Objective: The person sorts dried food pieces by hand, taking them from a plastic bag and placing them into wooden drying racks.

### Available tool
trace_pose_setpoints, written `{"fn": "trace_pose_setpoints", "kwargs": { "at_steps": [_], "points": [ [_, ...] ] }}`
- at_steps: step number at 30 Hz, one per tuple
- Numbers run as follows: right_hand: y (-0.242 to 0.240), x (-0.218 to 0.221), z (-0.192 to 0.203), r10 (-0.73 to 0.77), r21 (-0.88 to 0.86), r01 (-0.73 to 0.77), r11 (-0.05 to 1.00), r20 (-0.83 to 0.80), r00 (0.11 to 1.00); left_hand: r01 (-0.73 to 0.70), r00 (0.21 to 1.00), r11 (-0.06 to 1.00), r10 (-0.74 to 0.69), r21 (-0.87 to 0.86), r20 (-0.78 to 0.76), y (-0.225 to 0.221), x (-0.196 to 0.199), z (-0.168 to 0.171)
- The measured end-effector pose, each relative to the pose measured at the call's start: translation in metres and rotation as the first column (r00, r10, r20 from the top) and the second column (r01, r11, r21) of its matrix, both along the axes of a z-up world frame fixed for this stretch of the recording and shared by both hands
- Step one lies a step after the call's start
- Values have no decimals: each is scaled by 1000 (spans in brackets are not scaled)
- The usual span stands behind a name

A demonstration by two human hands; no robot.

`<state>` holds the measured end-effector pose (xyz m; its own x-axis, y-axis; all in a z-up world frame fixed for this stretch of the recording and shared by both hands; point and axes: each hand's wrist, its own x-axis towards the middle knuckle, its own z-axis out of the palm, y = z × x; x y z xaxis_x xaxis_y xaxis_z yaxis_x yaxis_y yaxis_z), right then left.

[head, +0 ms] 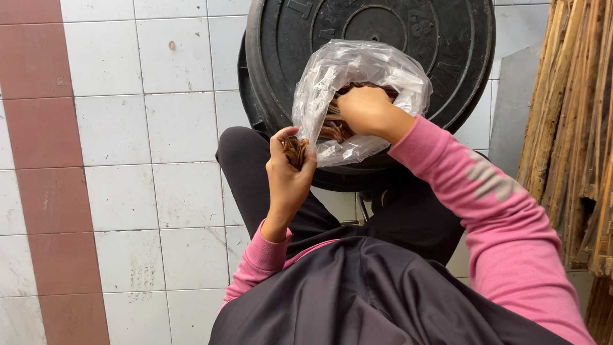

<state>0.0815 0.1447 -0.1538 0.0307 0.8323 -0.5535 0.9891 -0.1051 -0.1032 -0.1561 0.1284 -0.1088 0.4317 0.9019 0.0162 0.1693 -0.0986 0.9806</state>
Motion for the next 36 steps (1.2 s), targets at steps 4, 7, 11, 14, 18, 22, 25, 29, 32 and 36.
{"fn": "trace_pose_setpoints", "kwargs": {
  "at_steps": [4,7,11,14,18,22,25,29,32,36],
  "points": [
    [18,-13,-1,-11,5,11,1000,22,1000,-18,1000,1000,18,-23,-17,0,-3,3],
    [18,-13,6,-44,93,44,995,-8,999,-31,999,999,31,-6,7,5,-8,5],
    [9,-11,11,-275,16,326,945,-496,823,-59,998,998,59,5,13,5,-12,2],
    [10,-20,11,-448,-159,492,856,-703,552,-63,998,998,62,31,20,9,-12,4],
    [2,-35,6,-258,76,400,913,-653,712,-76,997,997,75,12,26,9,-13,7],
    [-2,-45,4,-180,156,307,939,-537,824,-71,997,997,71,29,15,9,-14,8],
    [3,-44,2,-423,-84,516,853,-691,587,-78,997,997,78,-6,22,10,-14,7],
    [9,-42,-3,-609,-379,677,631,-783,130,-70,997,997,69,23,29,11,-15,6],
    [5,-44,-8,-628,-386,640,665,-753,198,-70,998,998,70,4,10,10,-14,6],
    [-4,-48,-11,-372,-10,458,889,-599,709,-63,998,998,63,-10,-7,9,-11,6]
  ]
}}
